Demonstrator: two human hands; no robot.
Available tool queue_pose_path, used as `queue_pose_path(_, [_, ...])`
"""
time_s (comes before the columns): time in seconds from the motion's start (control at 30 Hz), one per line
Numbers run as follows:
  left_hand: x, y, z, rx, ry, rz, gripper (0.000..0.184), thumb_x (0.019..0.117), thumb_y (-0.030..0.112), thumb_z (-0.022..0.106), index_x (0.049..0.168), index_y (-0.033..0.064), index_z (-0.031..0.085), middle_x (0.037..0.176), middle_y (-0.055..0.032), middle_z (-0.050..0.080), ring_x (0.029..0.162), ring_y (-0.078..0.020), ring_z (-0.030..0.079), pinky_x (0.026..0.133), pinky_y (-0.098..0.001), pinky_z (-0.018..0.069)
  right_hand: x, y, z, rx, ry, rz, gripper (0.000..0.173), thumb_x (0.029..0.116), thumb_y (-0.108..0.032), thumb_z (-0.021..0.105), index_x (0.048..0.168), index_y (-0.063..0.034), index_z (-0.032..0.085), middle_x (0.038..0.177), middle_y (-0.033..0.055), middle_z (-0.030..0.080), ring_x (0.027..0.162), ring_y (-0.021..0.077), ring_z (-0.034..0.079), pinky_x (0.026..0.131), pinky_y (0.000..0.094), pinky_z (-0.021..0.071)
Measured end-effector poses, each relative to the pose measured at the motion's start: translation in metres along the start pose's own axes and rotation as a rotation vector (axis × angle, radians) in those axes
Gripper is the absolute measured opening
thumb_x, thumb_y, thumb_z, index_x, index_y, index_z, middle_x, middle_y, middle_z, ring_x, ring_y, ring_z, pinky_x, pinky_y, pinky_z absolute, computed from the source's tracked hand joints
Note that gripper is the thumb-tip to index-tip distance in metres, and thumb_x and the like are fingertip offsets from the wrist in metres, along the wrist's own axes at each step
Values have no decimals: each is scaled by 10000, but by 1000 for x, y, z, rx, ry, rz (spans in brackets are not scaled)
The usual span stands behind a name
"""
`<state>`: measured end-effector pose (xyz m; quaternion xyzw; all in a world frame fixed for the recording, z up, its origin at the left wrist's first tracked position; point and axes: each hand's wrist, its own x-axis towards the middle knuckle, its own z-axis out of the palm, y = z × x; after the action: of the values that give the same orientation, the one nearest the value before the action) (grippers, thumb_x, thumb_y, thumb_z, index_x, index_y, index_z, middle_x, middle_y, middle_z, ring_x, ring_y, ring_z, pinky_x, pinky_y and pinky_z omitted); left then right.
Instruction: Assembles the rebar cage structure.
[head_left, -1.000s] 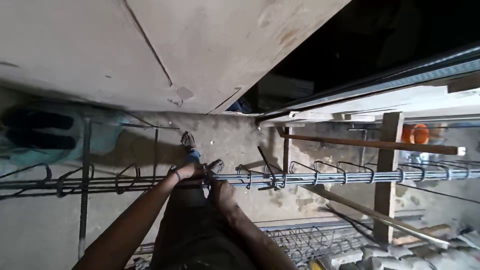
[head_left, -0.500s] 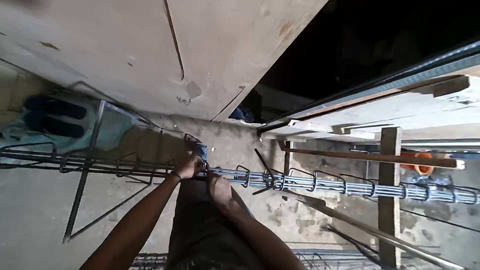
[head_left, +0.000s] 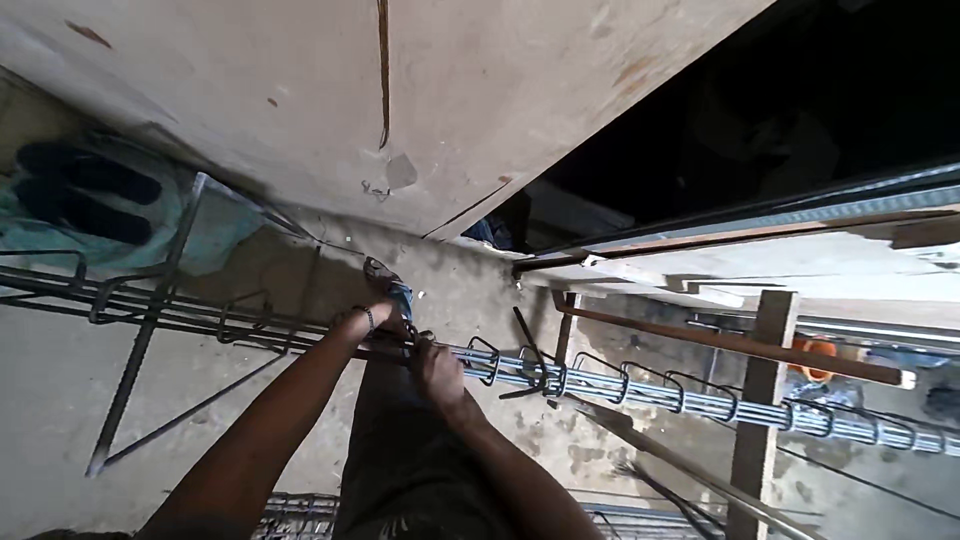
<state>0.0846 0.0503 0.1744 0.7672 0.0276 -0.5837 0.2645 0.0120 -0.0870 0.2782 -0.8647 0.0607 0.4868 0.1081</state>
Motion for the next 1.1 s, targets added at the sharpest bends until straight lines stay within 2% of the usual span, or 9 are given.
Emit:
queue_pose_path(0.13, [23,-14,11,-14,30,35,495,899,318,761,1242,-23,658,1272,-250,641,1224,-406,589,1047,-609,435,-10,-23,-16,-38,-57,23,361,1061,-252,434,1330,-76,599,1231,191,688,1121,364,689,865,567,565])
queue_pose_path(0.3, [12,1,8,-25,39,38,428,963,265,694,1207,-82,641,1201,-287,651,1164,-420,616,1021,-599,453,33,-6,-32,437,-138,78,352,997,-284,632,1130,38,685,1180,225,676,1099,337,657,952,537,511])
queue_pose_path(0.37, [11,6,2,-10,34,9,393,983,277,666,1146,-81,663,1153,-277,661,1105,-403,634,989,-586,468,47,1,-26,499,-127,69,330,993,-286,634,1095,19,710,1121,202,694,1039,314,663,923,530,509])
queue_pose_path(0.5, [10,10,-3,-89,3,-18,442,979,317,677,1146,-92,657,1170,-280,650,1104,-390,633,990,-573,472,33,-2,-15,330,-20,-11,348,1065,-305,487,1212,-74,701,1168,157,718,1117,304,685,970,522,532])
queue_pose_path(0.63, [8,-11,-1,-408,-20,101,344,974,299,705,1146,4,662,969,-95,686,810,-146,641,801,-354,547,17,6,-1,341,85,10,357,1075,-343,457,1221,-80,650,1018,134,735,949,293,728,845,514,582])
queue_pose_path(0.73, [3,-18,3,-549,-34,159,470,864,125,809,1271,-2,612,1126,-148,696,988,-197,685,920,-386,561,12,20,2,369,95,-17,316,1050,-321,510,1200,-89,663,948,111,736,862,267,726,803,496,583])
queue_pose_path(0.8, [0,-12,9,-581,31,115,521,809,92,839,1272,6,616,1104,-154,703,963,-214,694,885,-393,572,14,29,3,364,89,-58,301,1043,-320,529,1180,-105,689,947,96,740,858,244,723,808,484,582])
queue_pose_path(0.97, [-10,11,11,-567,137,81,400,837,113,824,1196,27,671,1033,-112,735,910,-183,711,874,-387,577,26,26,-17,288,45,-118,304,1051,-278,494,1128,-75,707,1000,125,723,949,273,706,860,489,561])
queue_pose_path(1.1, [-7,10,19,-499,198,163,388,854,85,773,1218,36,649,1047,-98,730,959,-190,711,907,-413,578,51,23,-45,119,-35,-124,302,1034,-356,538,1156,-152,724,1117,95,735,1070,285,695,903,557,542])
